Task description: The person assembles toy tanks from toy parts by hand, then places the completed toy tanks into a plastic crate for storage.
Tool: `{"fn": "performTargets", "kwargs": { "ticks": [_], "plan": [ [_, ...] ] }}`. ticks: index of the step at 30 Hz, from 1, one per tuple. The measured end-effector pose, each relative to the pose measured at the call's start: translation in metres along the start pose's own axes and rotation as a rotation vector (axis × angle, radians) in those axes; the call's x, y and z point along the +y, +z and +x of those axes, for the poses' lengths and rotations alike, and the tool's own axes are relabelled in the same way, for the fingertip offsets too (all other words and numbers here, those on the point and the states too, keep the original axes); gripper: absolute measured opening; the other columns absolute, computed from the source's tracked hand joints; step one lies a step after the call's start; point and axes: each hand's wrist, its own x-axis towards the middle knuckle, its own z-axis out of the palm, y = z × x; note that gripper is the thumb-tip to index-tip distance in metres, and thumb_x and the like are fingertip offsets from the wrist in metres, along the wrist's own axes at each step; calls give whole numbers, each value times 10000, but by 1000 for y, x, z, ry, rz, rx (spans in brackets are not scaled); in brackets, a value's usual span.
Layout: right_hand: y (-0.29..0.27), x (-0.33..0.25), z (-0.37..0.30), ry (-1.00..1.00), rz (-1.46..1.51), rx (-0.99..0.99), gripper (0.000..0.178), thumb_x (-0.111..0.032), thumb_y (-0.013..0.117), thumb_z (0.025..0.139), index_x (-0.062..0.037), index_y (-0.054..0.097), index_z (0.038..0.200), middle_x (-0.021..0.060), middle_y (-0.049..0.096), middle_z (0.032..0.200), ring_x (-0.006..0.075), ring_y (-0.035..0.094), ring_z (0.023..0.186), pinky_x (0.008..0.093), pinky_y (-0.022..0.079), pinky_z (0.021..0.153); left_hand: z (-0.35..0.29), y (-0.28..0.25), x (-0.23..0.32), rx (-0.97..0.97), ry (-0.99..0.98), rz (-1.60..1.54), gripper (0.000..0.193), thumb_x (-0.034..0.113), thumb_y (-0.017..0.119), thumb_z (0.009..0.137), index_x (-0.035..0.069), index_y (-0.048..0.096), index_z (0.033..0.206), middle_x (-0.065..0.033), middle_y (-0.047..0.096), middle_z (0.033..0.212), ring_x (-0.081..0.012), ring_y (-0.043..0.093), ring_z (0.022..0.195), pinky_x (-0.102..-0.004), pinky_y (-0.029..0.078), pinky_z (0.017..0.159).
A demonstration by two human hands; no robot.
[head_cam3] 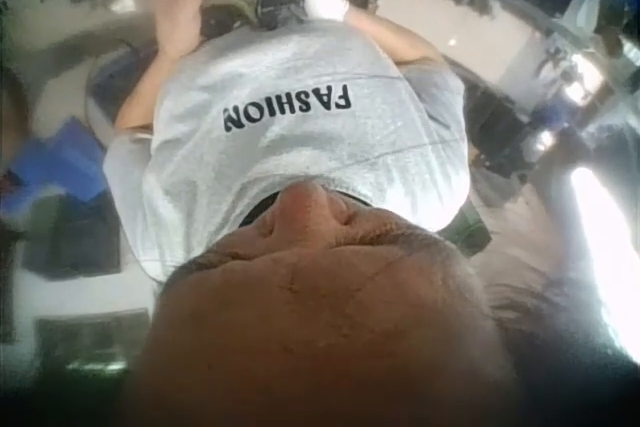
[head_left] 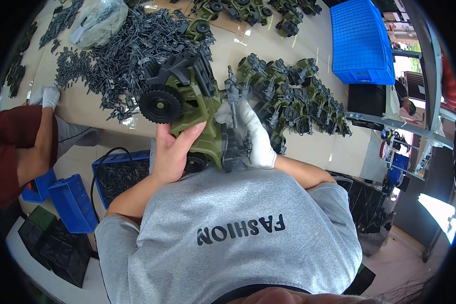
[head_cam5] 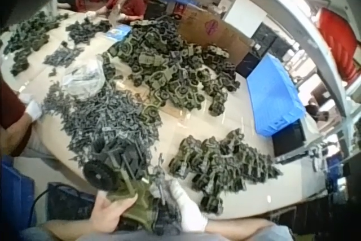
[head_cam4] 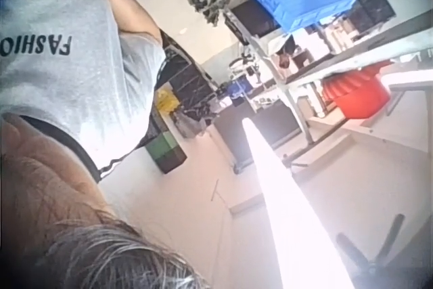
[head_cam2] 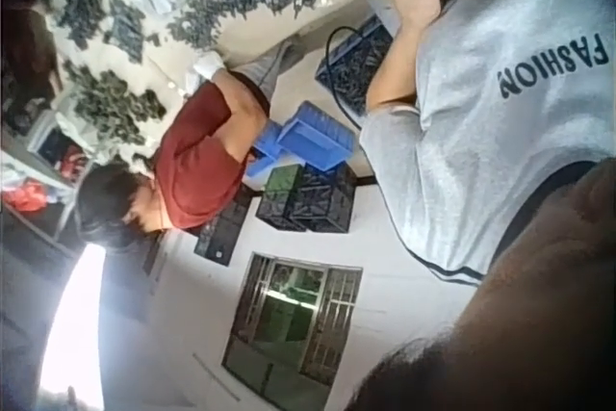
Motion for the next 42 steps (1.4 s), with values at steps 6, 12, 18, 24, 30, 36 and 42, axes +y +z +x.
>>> {"fn": "performTargets", "kwargs": {
  "ticks": [6, 12, 18, 24, 30, 36, 42],
  "plan": [
    [-5, 3, 3, -114, -105, -4, 585, -450, 356, 1095, -12, 419, 1477, 108, 538, 1429, 204, 504, 1321, 350, 356, 1147, 3, -1, -12, -40, 91, -30, 511, 18, 688, 934, 21, 455, 1389, -125, 603, 1311, -190, 604, 1190, -348, 496, 1019],
    [-51, 56, 57, -206, -263, 247, 538, -409, 331, 1112, -27, 403, 1484, 90, 481, 1438, 192, 429, 1345, 319, 293, 1165, 116, -14, -40, -147, -141, 174, 438, 233, 751, 931, 48, 566, 1282, -59, 651, 1182, -135, 618, 1059, -296, 496, 929],
    [-91, 34, 76, -26, -491, 89, 492, -384, 445, 1087, -25, 498, 1419, 104, 566, 1356, 196, 488, 1319, 320, 356, 1131, 243, -46, -112, -226, -274, 378, 675, 367, 735, 940, 50, 462, 1470, -117, 658, 1225, -168, 619, 1084, -311, 495, 938],
    [-142, -40, 151, -335, -564, 258, 261, -184, 533, 1055, -37, 603, 1260, 67, 684, 1107, 133, 658, 920, 290, 536, 818, 301, -35, -228, -195, -183, 914, 686, 284, 538, 1024, 24, 217, 1572, -290, 468, 1480, -427, 462, 1368, -427, 377, 1131],
    [-82, -61, 358, -266, -1015, 302, 789, -473, 806, 815, -22, 508, 1390, 257, 638, 1272, 348, 623, 1188, 426, 489, 1006, 306, 23, -263, -85, -47, 1132, 703, 253, 579, 965, -60, 260, 1507, -344, 489, 1351, -480, 489, 1266, -507, 404, 1077],
    [-75, -51, 395, -261, -1472, 125, 841, -283, 813, 691, -234, 431, 1439, 309, 543, 1242, 489, 605, 1111, 489, 514, 978, 323, -24, -311, -164, 207, 915, 616, 289, 650, 936, -32, 442, 1418, -285, 573, 1267, -441, 564, 1172, -486, 454, 1023],
    [-134, -87, 324, -240, -1121, -14, 836, -104, 812, 665, -141, 434, 1410, 170, 617, 1213, 251, 618, 1117, 355, 505, 971, 232, -62, -126, -206, -410, -214, 367, 249, 558, 1037, 45, 588, 1341, -116, 656, 1218, -236, 643, 1137, -383, 521, 1021]
  ]
}}
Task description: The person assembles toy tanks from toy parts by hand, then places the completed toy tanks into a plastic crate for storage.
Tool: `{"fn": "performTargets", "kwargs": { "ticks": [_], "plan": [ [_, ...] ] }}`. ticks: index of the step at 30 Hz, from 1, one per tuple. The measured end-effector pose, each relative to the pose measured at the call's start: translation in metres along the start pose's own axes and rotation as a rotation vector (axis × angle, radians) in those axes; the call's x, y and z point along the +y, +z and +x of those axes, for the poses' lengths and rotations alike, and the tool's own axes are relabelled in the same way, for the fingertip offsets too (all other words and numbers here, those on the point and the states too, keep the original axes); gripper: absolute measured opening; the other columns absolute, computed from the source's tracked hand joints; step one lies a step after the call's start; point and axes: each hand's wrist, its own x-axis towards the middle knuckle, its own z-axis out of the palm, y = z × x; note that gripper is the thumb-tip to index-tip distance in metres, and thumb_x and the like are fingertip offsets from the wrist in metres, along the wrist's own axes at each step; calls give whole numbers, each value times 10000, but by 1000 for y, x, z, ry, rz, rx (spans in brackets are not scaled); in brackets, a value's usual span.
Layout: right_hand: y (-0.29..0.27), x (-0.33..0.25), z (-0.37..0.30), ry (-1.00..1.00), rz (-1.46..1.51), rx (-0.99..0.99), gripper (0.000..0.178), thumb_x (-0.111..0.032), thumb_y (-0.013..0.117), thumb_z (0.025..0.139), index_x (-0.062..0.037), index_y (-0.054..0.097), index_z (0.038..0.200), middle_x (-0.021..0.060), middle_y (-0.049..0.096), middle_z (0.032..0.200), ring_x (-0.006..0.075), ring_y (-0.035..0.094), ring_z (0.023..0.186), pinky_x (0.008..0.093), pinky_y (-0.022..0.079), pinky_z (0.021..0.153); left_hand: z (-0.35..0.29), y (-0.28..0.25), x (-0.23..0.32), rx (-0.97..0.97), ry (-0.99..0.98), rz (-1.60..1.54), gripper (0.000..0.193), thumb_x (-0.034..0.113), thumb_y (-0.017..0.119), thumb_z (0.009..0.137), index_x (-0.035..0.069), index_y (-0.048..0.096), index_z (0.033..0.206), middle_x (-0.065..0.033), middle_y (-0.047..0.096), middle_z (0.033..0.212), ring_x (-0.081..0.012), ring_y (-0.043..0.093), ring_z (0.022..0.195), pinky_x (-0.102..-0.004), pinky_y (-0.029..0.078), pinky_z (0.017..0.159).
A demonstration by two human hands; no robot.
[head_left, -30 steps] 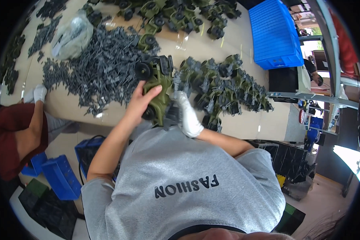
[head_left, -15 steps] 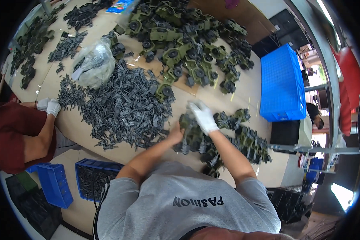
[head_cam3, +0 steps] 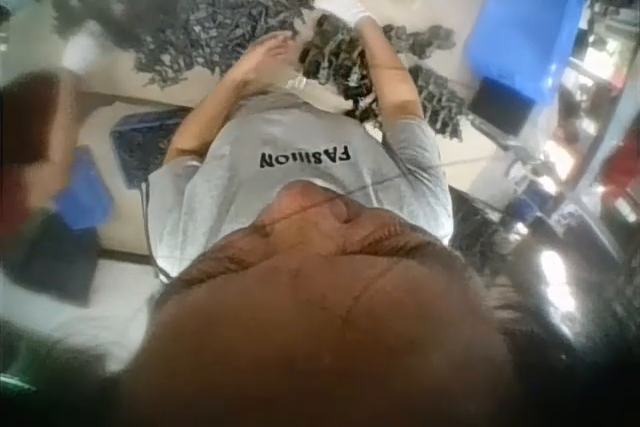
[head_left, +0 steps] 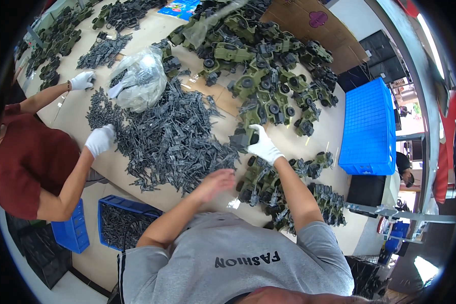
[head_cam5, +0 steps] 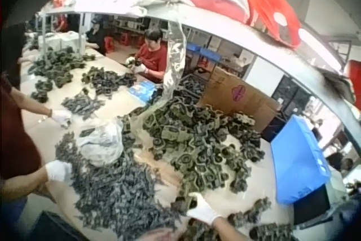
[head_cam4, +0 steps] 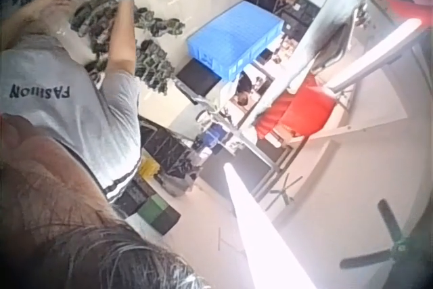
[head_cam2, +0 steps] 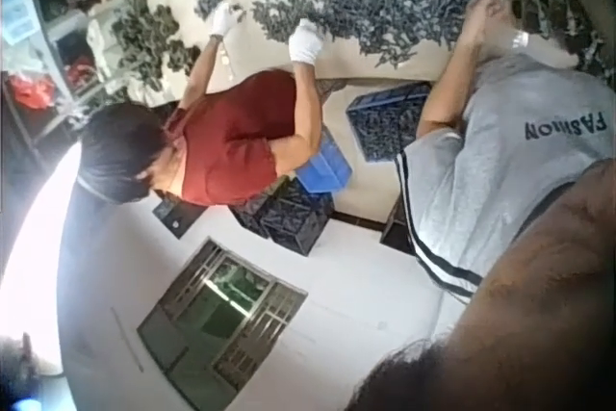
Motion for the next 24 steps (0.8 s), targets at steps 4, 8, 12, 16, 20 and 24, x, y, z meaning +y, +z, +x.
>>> {"fn": "performTargets", "kwargs": {
  "ticks": [4, 8, 12, 16, 20, 24],
  "plan": [
    [-6, 5, -60, -175, 78, 127, 871, -16, 781, 683, -109, 370, 1445, 136, 576, 1279, 228, 585, 1164, 358, 497, 981, 5, -5, 10, 3, 55, -157, 497, 397, 535, 1040, 24, 552, 1368, -134, 631, 1301, -279, 608, 1222, -410, 491, 1060],
    [-5, -28, -102, -237, 275, 64, 895, -35, 802, 698, -106, 331, 1456, 124, 491, 1371, 238, 527, 1243, 377, 474, 1031, 20, 29, 51, -166, 10, -293, 693, 581, 532, 988, 29, 517, 1407, -140, 610, 1351, -287, 582, 1255, -428, 458, 1086],
    [21, -64, -119, -239, 502, -249, 831, -57, 762, 773, -116, 355, 1495, 91, 509, 1350, 196, 569, 1159, 351, 510, 944, 25, 14, 83, -507, -131, -396, 673, 531, 592, 970, 15, 516, 1395, -186, 656, 1274, -314, 680, 1102, -467, 551, 976],
    [30, -81, -111, -136, 497, -275, 747, -146, 740, 889, -115, 372, 1539, 107, 605, 1296, 126, 644, 934, 300, 535, 788, -15, 3, 110, -349, 117, -135, 555, 371, 614, 985, 9, 511, 1392, -201, 624, 1311, -328, 626, 1202, -464, 499, 1056],
    [41, 11, -24, 178, 429, 73, 383, -259, 691, 954, -107, 617, 1297, 116, 694, 1183, 177, 674, 897, 340, 554, 783, -71, -30, 105, -288, 329, -39, 576, 381, 578, 999, 5, 470, 1421, -184, 588, 1351, -328, 559, 1277, -490, 459, 1091],
    [53, 44, 36, 8, -504, 402, 325, -280, 674, 924, -120, 641, 1205, 162, 685, 1145, 306, 692, 991, 441, 558, 847, -126, -38, 80, -109, 373, -381, 580, 413, 506, 1026, 15, 440, 1442, -174, 575, 1357, -346, 551, 1275, -541, 448, 1090]
  ]
}}
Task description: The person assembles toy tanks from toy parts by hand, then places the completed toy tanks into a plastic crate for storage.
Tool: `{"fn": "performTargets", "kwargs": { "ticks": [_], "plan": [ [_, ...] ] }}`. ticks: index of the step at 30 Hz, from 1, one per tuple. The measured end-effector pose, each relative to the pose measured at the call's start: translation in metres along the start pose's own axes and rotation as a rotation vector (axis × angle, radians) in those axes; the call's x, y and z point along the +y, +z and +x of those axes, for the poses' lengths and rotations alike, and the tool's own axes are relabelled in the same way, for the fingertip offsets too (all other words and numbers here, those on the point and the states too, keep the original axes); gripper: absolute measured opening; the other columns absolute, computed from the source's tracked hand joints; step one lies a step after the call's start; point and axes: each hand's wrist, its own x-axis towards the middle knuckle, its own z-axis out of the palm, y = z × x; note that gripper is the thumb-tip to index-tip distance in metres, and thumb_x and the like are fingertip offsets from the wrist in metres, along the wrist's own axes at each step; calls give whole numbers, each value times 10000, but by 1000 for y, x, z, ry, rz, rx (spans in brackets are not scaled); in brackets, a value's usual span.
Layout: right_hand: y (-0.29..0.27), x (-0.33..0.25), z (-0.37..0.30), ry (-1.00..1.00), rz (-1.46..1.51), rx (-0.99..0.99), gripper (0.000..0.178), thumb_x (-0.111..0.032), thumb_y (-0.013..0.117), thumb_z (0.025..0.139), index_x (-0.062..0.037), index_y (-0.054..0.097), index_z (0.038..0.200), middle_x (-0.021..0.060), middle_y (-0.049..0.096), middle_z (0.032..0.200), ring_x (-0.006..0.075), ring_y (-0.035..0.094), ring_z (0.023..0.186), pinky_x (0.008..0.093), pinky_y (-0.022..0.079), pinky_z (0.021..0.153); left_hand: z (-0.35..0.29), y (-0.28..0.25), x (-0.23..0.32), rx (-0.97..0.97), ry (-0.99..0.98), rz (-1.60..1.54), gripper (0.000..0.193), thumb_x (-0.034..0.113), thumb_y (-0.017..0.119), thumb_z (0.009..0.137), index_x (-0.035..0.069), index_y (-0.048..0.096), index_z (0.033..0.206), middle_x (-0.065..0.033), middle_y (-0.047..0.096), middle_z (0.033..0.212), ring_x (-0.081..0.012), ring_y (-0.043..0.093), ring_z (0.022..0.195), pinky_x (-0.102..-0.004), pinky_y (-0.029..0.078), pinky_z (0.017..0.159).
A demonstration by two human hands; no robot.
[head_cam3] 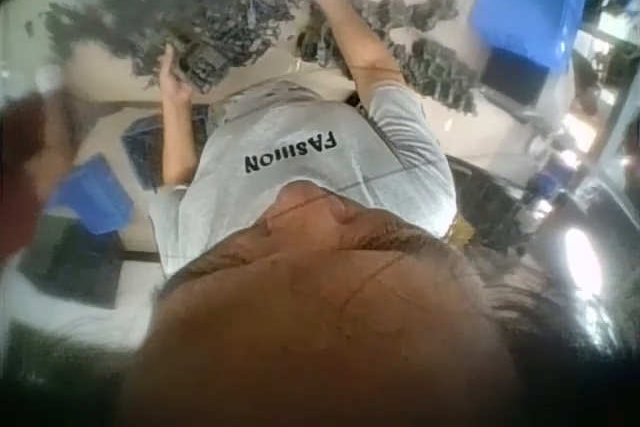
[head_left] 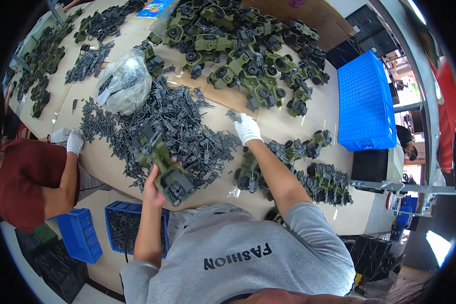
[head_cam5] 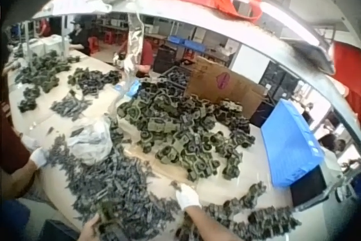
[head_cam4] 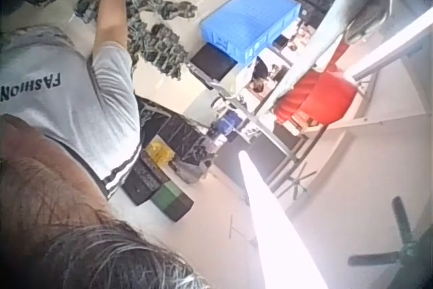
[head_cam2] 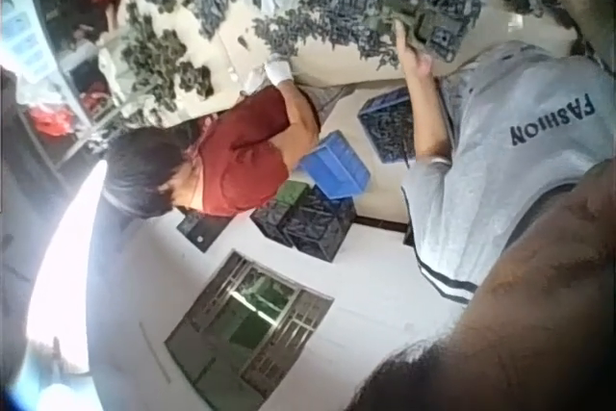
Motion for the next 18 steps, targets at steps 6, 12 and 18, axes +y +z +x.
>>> {"fn": "performTargets", "kwargs": {
  "ticks": [6, 12, 18],
  "plan": [
    [15, -4, 20, 67, -231, -113, 378, -277, 656, 907, -90, 598, 1230, 220, 624, 1133, 414, 635, 1067, 488, 528, 926, -32, 2, -12, 159, 151, -95, 602, 483, 441, 1034, -17, 515, 1360, -184, 608, 1281, -342, 583, 1218, -538, 451, 1093],
    [-55, -34, -45, -451, 199, -139, 288, -180, 607, 948, -99, 662, 1218, 169, 652, 1034, 356, 641, 995, 450, 523, 887, 6, 25, -17, -67, 22, 53, 560, 403, 447, 1035, -74, 563, 1303, -244, 507, 1445, -329, 510, 1330, -458, 400, 1133],
    [-151, -78, -154, -309, 833, -442, 233, -99, 676, 950, -41, 689, 1176, 74, 697, 1042, 208, 681, 915, 350, 563, 836, 18, 67, -48, -234, -201, 137, 564, 409, 448, 1035, -62, 561, 1324, -274, 429, 1520, -292, 497, 1346, -421, 416, 1114]
  ]
}}
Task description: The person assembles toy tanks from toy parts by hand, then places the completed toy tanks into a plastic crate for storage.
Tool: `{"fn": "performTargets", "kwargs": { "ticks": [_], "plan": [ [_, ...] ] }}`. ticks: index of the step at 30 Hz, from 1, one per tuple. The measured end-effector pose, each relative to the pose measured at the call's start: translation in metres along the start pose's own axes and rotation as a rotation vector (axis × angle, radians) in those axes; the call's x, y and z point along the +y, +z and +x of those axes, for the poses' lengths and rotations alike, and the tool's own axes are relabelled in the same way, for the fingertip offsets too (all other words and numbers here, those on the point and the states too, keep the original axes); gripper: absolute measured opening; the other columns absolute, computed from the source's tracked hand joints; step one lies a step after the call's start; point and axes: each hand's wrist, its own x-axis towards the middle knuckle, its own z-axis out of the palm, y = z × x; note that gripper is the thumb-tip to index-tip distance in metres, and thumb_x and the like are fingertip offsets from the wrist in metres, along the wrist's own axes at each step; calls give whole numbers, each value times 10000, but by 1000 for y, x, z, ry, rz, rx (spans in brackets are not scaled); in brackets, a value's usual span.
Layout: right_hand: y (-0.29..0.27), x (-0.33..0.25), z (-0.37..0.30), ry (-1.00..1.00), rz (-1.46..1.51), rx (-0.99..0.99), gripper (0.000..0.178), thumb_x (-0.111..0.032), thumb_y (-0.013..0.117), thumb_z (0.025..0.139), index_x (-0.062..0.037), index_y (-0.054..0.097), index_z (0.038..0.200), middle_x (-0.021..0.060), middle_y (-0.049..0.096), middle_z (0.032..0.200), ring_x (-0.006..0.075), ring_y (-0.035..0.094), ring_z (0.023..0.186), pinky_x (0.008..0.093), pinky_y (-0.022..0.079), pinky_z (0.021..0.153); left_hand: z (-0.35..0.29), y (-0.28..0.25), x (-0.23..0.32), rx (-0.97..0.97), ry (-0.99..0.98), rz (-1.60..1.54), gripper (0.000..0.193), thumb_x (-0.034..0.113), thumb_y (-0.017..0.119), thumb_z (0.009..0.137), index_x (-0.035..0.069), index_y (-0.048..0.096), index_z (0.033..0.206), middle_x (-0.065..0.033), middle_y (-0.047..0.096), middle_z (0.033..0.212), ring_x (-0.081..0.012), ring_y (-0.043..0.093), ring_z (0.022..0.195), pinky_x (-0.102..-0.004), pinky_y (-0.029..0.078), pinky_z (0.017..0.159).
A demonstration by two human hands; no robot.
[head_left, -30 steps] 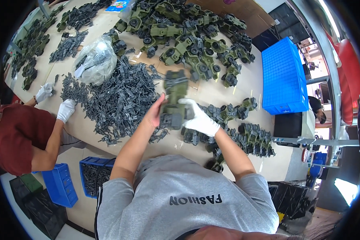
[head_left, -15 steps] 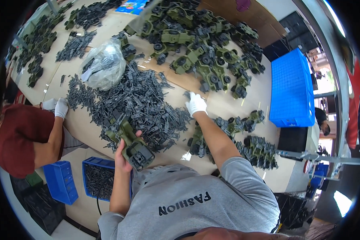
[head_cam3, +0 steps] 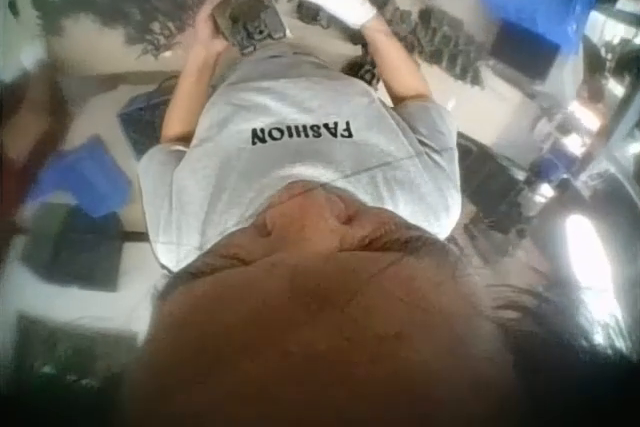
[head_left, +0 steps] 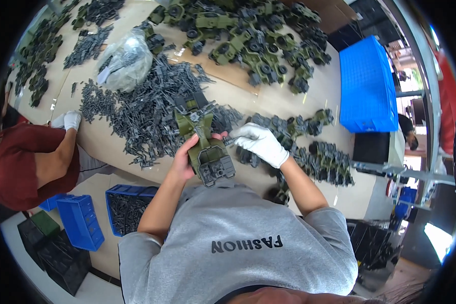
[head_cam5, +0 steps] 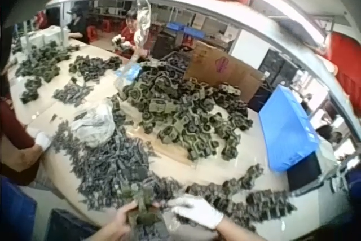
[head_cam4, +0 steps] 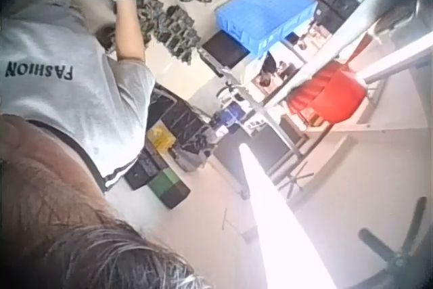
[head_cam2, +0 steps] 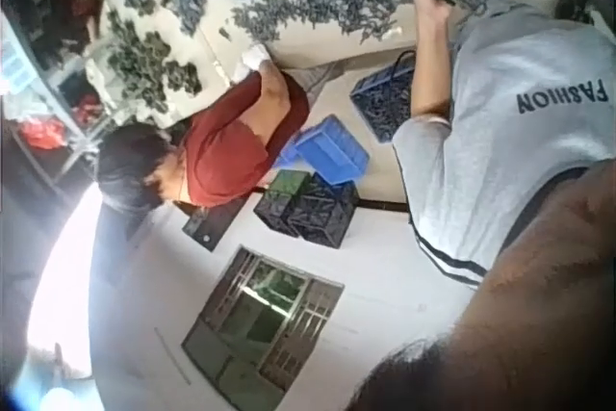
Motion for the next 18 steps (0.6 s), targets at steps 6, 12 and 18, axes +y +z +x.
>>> {"fn": "performTargets", "kwargs": {
  "ticks": [6, 12, 18],
  "plan": [
    [55, 8, -77, 296, 1189, 203, 216, -101, 663, 976, -42, 628, 1181, 22, 675, 902, 120, 656, 790, 311, 577, 750, -32, 19, -34, -85, -151, -132, 597, 447, 489, 1011, -36, 526, 1360, -248, 511, 1432, -309, 548, 1283, -435, 444, 1092],
    [57, -29, -91, 190, 1098, 226, 299, -397, 617, 1000, -102, 606, 1052, 62, 646, 1054, 222, 628, 991, 408, 534, 869, -52, 41, -43, 75, -107, 53, 450, 356, 526, 1028, -2, 559, 1297, -159, 622, 1285, -262, 630, 1159, -418, 508, 1015],
    [73, -66, -106, 184, 500, 380, 478, -404, 316, 1120, -106, 442, 768, 41, 484, 843, 181, 469, 835, 335, 418, 885, -67, 36, -49, 304, 30, 70, 346, 258, 552, 1022, 24, 589, 1274, -103, 658, 1219, -239, 648, 1118, -411, 531, 968]
  ]
}}
